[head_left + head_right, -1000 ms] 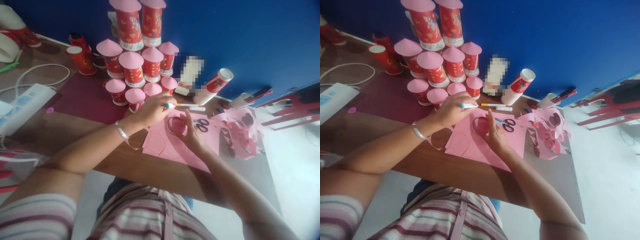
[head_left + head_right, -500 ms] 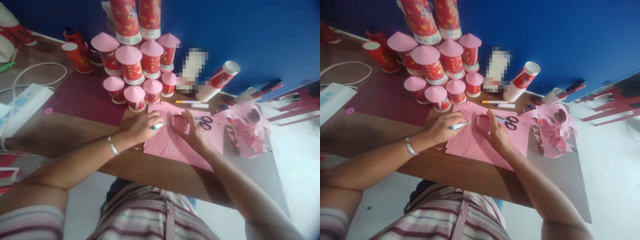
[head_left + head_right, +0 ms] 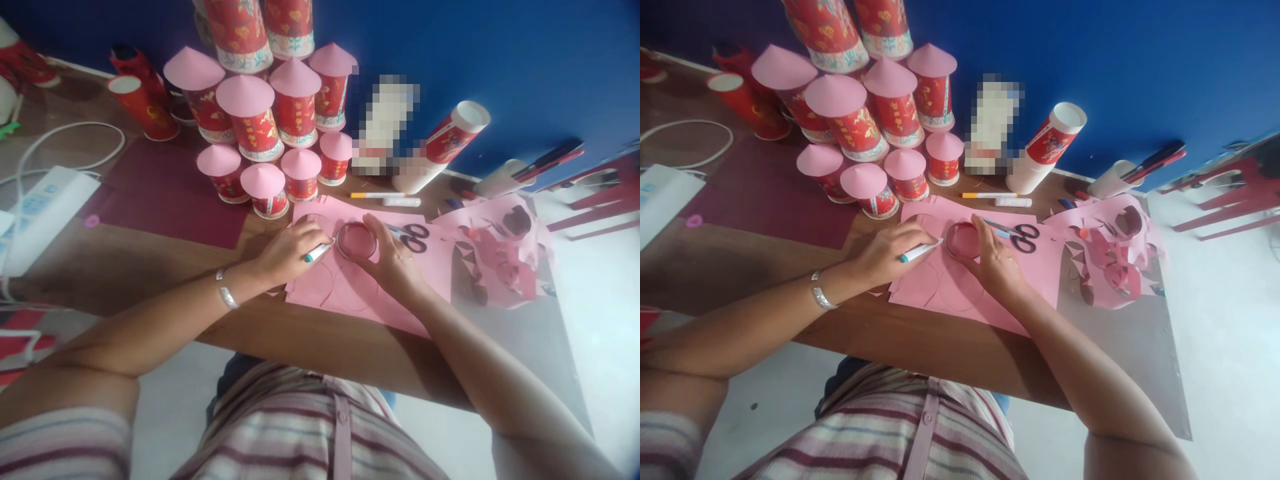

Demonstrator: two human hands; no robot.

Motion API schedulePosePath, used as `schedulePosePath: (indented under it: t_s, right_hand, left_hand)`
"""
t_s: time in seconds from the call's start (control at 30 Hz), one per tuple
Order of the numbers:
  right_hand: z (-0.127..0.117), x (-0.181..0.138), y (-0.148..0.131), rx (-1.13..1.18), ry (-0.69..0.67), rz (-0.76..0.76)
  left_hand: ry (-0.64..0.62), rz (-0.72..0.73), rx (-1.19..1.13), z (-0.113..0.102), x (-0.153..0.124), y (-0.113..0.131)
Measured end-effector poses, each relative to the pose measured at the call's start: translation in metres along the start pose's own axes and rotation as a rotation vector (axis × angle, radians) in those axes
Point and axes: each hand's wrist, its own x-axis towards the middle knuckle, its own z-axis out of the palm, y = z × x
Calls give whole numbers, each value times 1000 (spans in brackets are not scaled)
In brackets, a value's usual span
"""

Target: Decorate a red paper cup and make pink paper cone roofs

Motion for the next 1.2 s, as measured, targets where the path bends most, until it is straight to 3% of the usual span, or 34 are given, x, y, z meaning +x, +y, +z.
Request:
schedulePosePath:
  t_s: [0.2, 0.63, 0.9, 1.2]
  right_hand:
    - [7, -1, 6, -14, 50, -14]
    - [-1, 1, 2, 22, -38, 10]
    - [-1, 0, 2, 1, -29, -6]
    - [6, -2, 4, -47, 53, -54]
  left_hand:
    - [-45, -8, -21, 1, -10, 8]
    - [-77, 12, -124, 10, -15, 19]
    - [116, 47, -71, -1, -10, 17]
    - [173, 37, -61, -9, -1, 15]
